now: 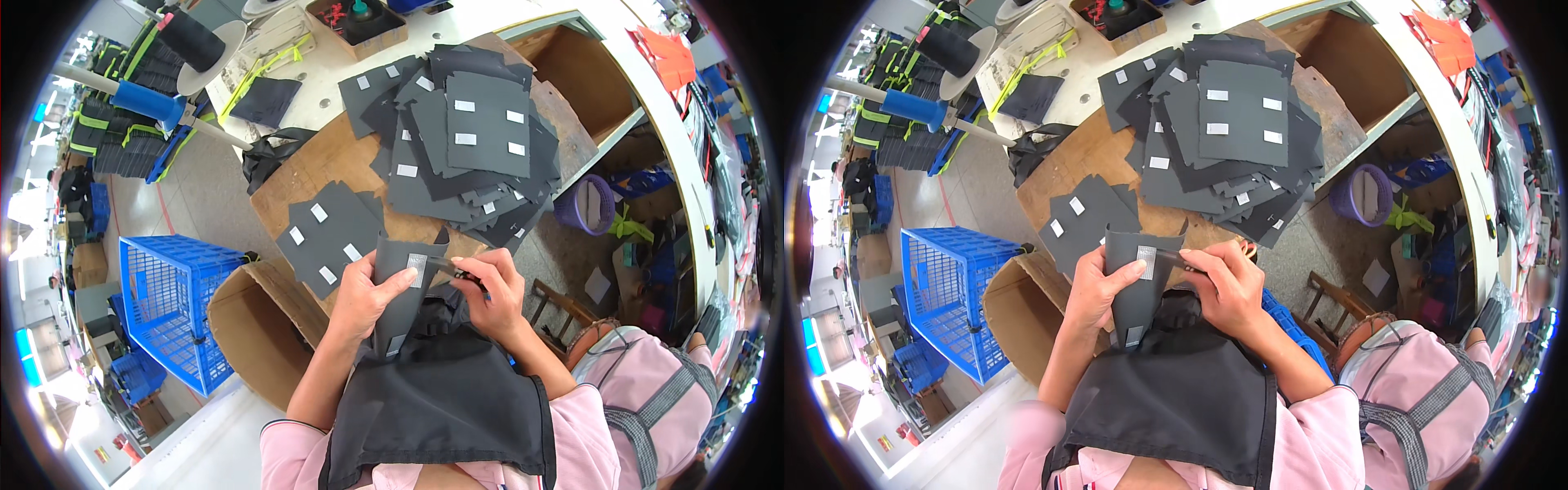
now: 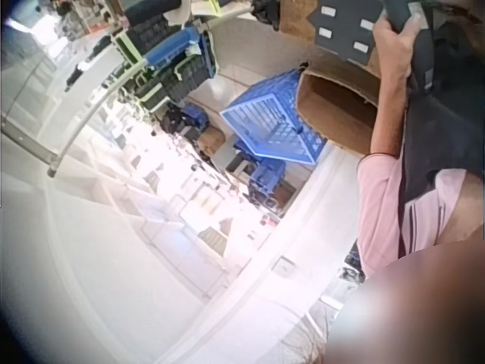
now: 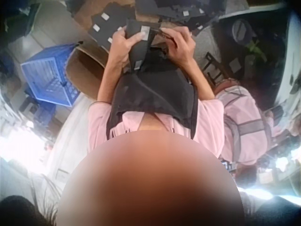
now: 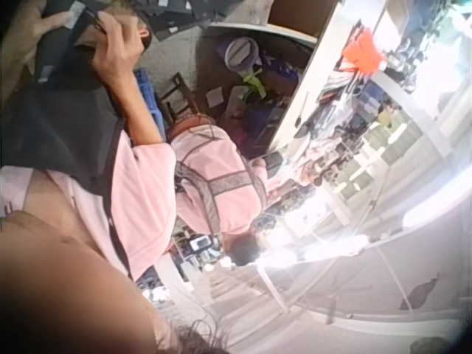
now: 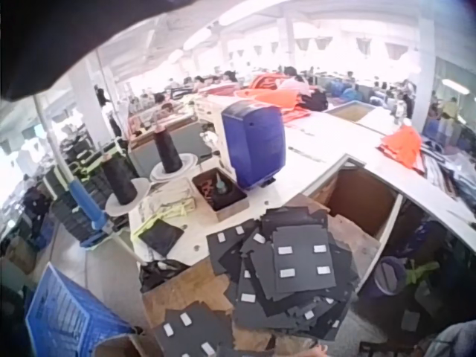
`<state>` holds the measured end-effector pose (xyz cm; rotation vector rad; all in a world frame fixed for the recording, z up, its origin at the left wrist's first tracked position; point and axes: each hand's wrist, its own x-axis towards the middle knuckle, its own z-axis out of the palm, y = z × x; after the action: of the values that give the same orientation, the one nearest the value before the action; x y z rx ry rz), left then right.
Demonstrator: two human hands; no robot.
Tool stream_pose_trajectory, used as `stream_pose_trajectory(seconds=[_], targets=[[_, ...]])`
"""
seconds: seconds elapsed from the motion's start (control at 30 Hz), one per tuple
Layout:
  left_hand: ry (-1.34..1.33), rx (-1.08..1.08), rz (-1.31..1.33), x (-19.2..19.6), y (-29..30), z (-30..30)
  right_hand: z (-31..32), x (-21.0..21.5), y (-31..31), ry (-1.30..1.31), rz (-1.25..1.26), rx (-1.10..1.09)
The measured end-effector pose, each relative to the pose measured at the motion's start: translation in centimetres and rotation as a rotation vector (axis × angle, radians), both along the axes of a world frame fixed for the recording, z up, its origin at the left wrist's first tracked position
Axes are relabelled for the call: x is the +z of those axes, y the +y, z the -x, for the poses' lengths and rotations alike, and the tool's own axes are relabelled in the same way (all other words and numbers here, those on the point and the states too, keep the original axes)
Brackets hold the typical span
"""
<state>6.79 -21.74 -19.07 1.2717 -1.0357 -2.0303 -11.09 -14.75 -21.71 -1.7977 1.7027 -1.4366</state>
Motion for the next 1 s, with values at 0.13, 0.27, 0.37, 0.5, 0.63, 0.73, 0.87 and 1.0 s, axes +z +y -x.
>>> stream_pose_trajectory(seconds=[0.13,0.27,0.37,0.5,0.63,0.73,0.87,1.0], targets=[[-0.002,0.011,-0.013,0.3,-0.2,0.5,0.0,0.4,-0.9,0.057,-0.079,0.065],[-0.031,0.021,-0.037,0.0,-0.4,0.3,0.0,0.1,-1.3,-0.045,-0.043,-0.031],[-0.023,0.016,-0.014,-0.2,-0.6,0.3,-0.2,-0.1,-1.2,-0.011,-0.122,0.104],[-0.048,-0.036,0.011,-0.6,-0.8,0.0,2.2,-0.7,-3.9,-0.355,-0.237,0.113],[-0.09,0.008,0.148,-2.5,-1.3,-0.3,4.5,-0.9,-6.6,-0.461,-0.622,0.654],[-0.061,0.048,0.035,-2.2,-1.1,0.0,4.3,-0.2,-5.7,-0.534,-0.769,0.625],[0.212,-0.029,-0.127,-1.7,-1.4,0.0,1.8,0.1,-5.9,-1.036,-0.896,0.294],[0.137,0.07,-0.191,-1.8,-1.5,-0.1,-0.4,-1.2,-3.6,-0.521,-0.335,0.017]])
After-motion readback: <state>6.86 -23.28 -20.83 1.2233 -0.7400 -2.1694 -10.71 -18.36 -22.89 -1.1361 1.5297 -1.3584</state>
